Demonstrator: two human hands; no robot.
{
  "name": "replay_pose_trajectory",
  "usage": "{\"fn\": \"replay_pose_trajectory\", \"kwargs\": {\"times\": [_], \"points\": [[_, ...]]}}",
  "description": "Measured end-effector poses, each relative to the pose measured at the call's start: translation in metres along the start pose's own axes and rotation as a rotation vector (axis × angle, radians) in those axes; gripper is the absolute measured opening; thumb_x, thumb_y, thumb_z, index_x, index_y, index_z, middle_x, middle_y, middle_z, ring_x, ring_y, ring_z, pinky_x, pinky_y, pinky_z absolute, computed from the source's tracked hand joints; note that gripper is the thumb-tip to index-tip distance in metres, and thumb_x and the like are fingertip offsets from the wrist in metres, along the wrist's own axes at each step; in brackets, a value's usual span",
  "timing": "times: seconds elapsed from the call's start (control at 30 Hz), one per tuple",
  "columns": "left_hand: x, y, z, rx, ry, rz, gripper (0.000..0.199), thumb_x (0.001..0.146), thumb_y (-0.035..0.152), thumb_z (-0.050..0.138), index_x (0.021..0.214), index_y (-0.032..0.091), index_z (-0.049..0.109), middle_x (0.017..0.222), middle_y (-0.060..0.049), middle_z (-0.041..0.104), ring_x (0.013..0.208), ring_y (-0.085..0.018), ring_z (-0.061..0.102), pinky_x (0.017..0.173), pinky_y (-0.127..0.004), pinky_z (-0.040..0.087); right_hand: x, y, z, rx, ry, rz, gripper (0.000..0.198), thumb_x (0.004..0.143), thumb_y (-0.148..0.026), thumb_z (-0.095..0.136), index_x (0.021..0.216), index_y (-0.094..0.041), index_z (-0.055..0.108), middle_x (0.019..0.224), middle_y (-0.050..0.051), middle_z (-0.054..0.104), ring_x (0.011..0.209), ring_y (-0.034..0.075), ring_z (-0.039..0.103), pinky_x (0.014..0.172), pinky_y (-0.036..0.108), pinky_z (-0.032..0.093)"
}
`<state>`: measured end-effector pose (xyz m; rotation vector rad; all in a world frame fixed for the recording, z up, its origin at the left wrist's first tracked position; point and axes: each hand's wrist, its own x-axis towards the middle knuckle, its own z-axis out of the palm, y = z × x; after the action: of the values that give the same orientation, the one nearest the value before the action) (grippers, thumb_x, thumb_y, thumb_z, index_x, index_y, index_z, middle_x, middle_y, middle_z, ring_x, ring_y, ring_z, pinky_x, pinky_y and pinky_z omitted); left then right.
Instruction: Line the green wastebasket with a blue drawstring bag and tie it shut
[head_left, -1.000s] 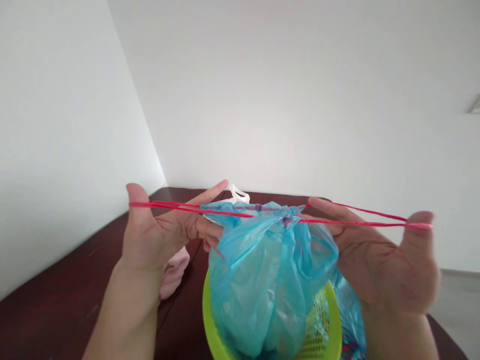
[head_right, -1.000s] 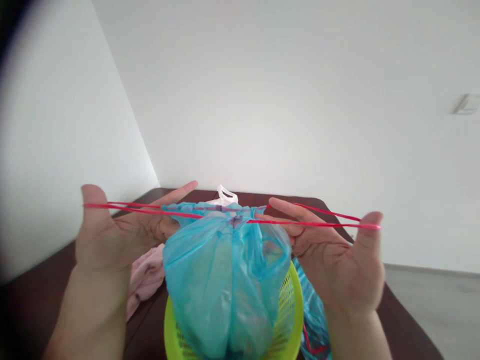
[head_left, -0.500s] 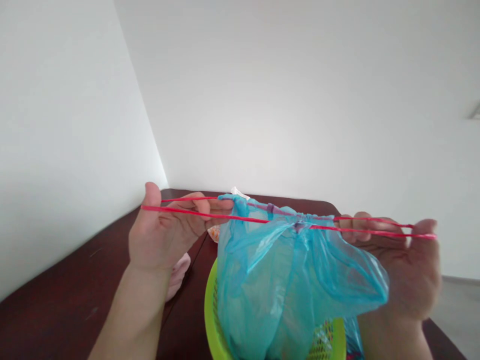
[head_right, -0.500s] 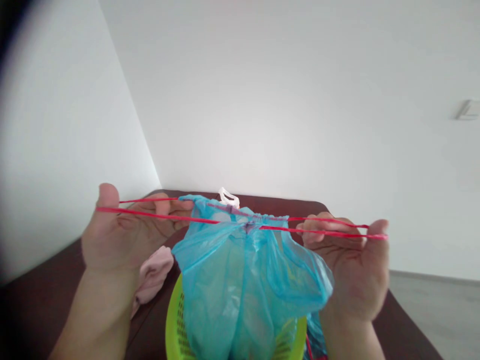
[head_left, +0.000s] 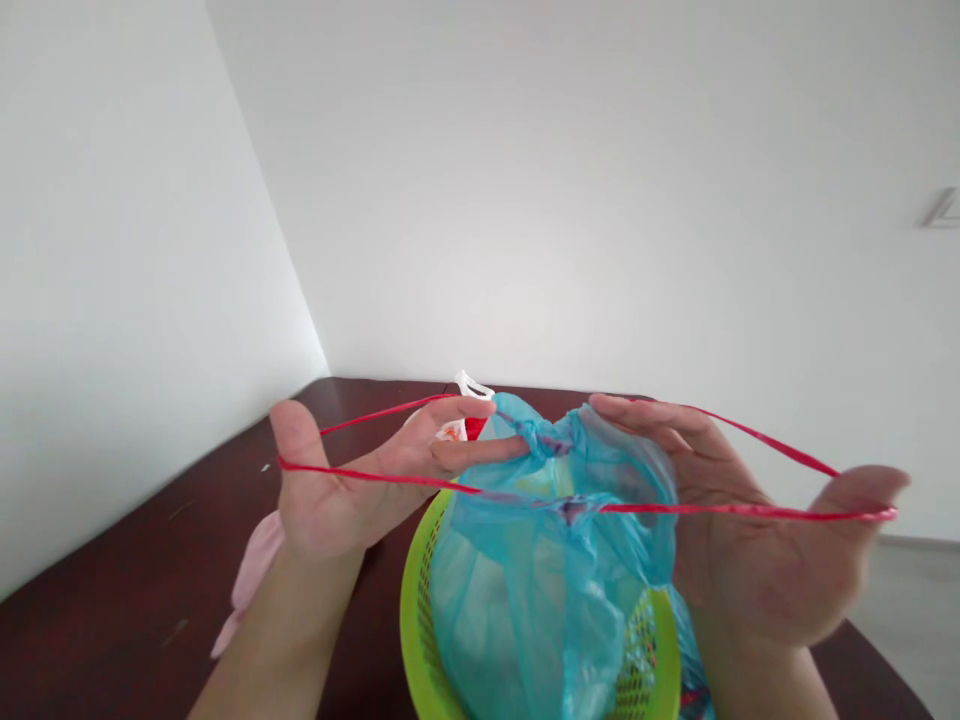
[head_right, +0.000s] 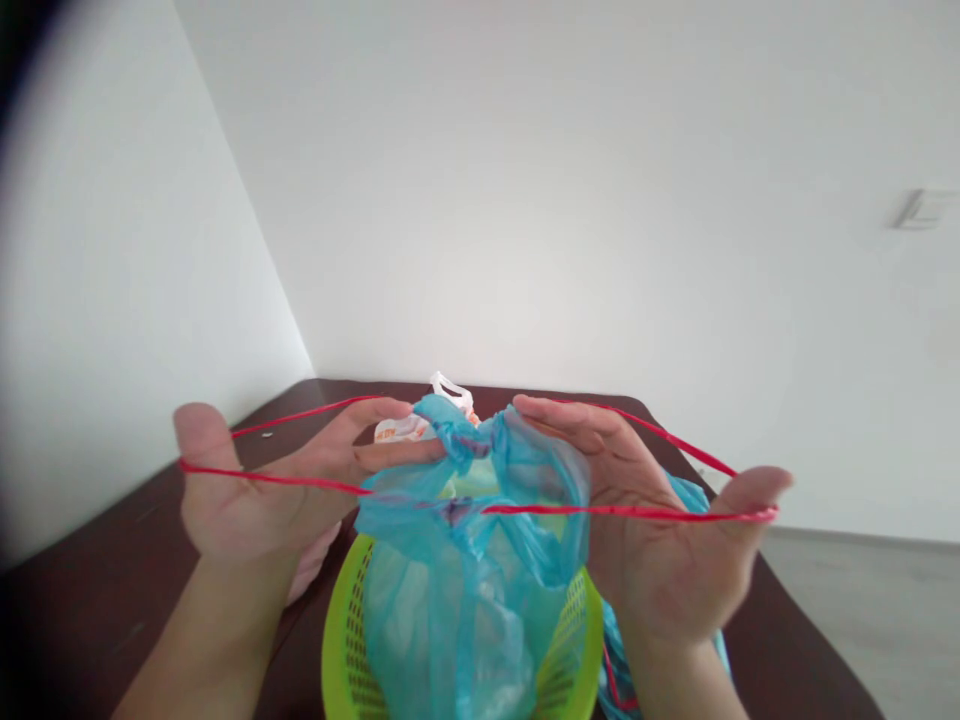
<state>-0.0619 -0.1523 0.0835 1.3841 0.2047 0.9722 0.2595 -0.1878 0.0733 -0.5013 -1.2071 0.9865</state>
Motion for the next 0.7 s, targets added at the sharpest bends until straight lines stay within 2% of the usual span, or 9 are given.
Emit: {"fn": "replay_pose_trajectory", "kwargs": {"times": [0.13, 0.2, 0.27, 0.37, 0.43, 0.5, 0.53, 0.6, 0.7], "points": [[-0.008, 0.004, 0.001, -0.139, 0.063, -0.091, 0.147, 0.083, 0.121, 0.049, 0.189, 0.02, 0.042, 0.163, -0.031, 0.077, 0.168, -0.058, 0.06, 0.139, -0.08, 0.04, -0.002, -0.007, 0.004, 0.138, -0.116, 0.093, 0.105, 0.094, -0.115, 0.049, 0.144, -0.031, 0.086, 0.157, 0.018, 0.084, 0.146, 0.051, 0.078, 0.116, 0.072, 0.067], [-0.013, 0.008, -0.002, -0.129, 0.124, -0.105, 0.15, 0.085, 0.121, 0.049, 0.193, 0.018, 0.035, 0.162, -0.032, 0.077, 0.164, -0.057, 0.065, 0.139, -0.076, 0.041, -0.003, -0.009, 0.001, 0.167, -0.168, 0.115, 0.106, 0.094, -0.115, 0.048, 0.152, -0.034, 0.083, 0.16, 0.016, 0.082, 0.141, 0.05, 0.08, 0.115, 0.069, 0.068], [-0.018, 0.013, -0.008, -0.103, 0.151, -0.108, 0.15, 0.085, 0.123, 0.044, 0.191, 0.017, 0.043, 0.153, -0.032, 0.082, 0.155, -0.057, 0.072, 0.133, -0.075, 0.049, -0.004, -0.011, -0.004, 0.143, -0.188, 0.104, 0.11, 0.093, -0.117, 0.044, 0.15, -0.033, 0.085, 0.151, 0.018, 0.086, 0.125, 0.049, 0.085, 0.107, 0.068, 0.07], [-0.024, 0.021, -0.022, 0.073, 0.079, -0.087, 0.138, 0.091, 0.121, 0.033, 0.167, 0.014, 0.075, 0.123, -0.028, 0.092, 0.125, -0.054, 0.087, 0.115, -0.067, 0.064, -0.005, -0.011, -0.009, 0.068, -0.109, 0.027, 0.116, 0.091, -0.12, 0.031, 0.124, -0.029, 0.095, 0.125, 0.021, 0.089, 0.11, 0.05, 0.086, 0.096, 0.068, 0.072], [-0.024, 0.027, -0.031, 0.228, 0.004, -0.037, 0.124, 0.099, 0.114, 0.033, 0.145, 0.013, 0.089, 0.094, -0.021, 0.091, 0.091, -0.042, 0.09, 0.092, -0.053, 0.07, -0.004, -0.011, -0.01, 0.02, 0.02, -0.069, 0.111, 0.096, -0.116, 0.029, 0.107, -0.028, 0.097, 0.113, 0.021, 0.088, 0.11, 0.049, 0.084, 0.098, 0.067, 0.071], [-0.02, 0.031, -0.035, 0.286, 0.004, 0.084, 0.108, 0.108, 0.104, 0.04, 0.136, 0.014, 0.093, 0.072, -0.013, 0.081, 0.064, -0.029, 0.078, 0.07, -0.039, 0.066, -0.003, -0.009, -0.009, 0.001, 0.166, -0.154, 0.097, 0.105, -0.105, 0.037, 0.101, -0.029, 0.097, 0.11, 0.019, 0.086, 0.11, 0.045, 0.082, 0.101, 0.064, 0.071], [-0.017, 0.032, -0.034, 0.266, 0.047, 0.173, 0.099, 0.112, 0.099, 0.046, 0.135, 0.015, 0.094, 0.066, -0.009, 0.075, 0.059, -0.024, 0.071, 0.065, -0.035, 0.062, -0.002, -0.009, -0.009, 0.004, 0.231, -0.181, 0.087, 0.109, -0.098, 0.043, 0.101, -0.03, 0.097, 0.112, 0.017, 0.086, 0.11, 0.042, 0.081, 0.103, 0.062, 0.07], [-0.008, 0.031, -0.027, 0.17, 0.205, 0.349, 0.079, 0.116, 0.087, 0.057, 0.128, 0.02, 0.095, 0.07, -0.006, 0.073, 0.063, -0.02, 0.068, 0.065, -0.032, 0.063, 0.0, -0.007, -0.008, 0.041, 0.326, -0.228, 0.071, 0.115, -0.086, 0.052, 0.101, -0.032, 0.097, 0.118, 0.012, 0.086, 0.108, 0.035, 0.081, 0.103, 0.058, 0.072], [0.004, 0.025, -0.008, -0.027, 0.495, 0.475, 0.055, 0.12, 0.075, 0.064, 0.111, 0.03, 0.095, 0.105, -0.006, 0.087, 0.086, -0.019, 0.079, 0.075, -0.03, 0.07, 0.002, -0.005, -0.012, 0.144, 0.337, -0.218, 0.057, 0.119, -0.075, 0.061, 0.101, -0.033, 0.095, 0.117, 0.008, 0.085, 0.099, 0.026, 0.08, 0.093, 0.047, 0.074]]}}
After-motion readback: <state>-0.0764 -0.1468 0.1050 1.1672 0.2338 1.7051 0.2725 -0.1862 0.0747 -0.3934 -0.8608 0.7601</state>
